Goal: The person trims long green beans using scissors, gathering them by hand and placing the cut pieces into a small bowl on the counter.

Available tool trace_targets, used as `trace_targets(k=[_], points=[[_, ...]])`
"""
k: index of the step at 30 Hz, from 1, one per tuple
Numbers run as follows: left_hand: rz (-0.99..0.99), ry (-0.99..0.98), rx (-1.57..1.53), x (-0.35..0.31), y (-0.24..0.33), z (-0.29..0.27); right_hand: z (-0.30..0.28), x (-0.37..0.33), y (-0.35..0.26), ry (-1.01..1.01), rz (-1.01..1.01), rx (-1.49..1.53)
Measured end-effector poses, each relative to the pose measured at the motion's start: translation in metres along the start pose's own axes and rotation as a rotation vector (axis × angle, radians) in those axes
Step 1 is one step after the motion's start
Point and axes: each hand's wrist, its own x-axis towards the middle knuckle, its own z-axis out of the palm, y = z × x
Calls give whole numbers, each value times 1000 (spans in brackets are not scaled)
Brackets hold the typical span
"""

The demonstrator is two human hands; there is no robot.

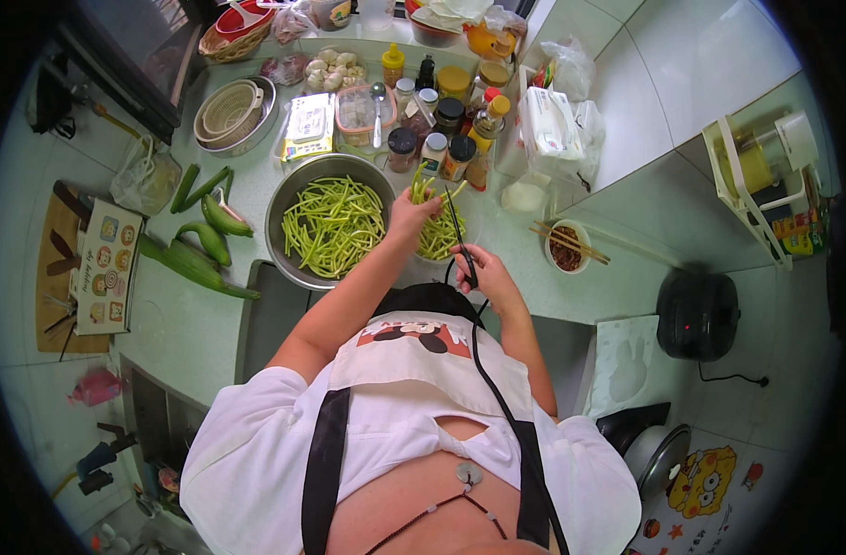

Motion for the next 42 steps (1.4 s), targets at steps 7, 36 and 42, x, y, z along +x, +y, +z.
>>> trace_targets(k=[7,36,42], points=[[-138,124,-210,-8,3,7,5,2,3,-2,32,-9],[-114,76,-89,-9,1,-2,5,-2,12,51,28,24],[-65,9,-102,-10,-7,-1,10,-2,12,34,12,-4]])
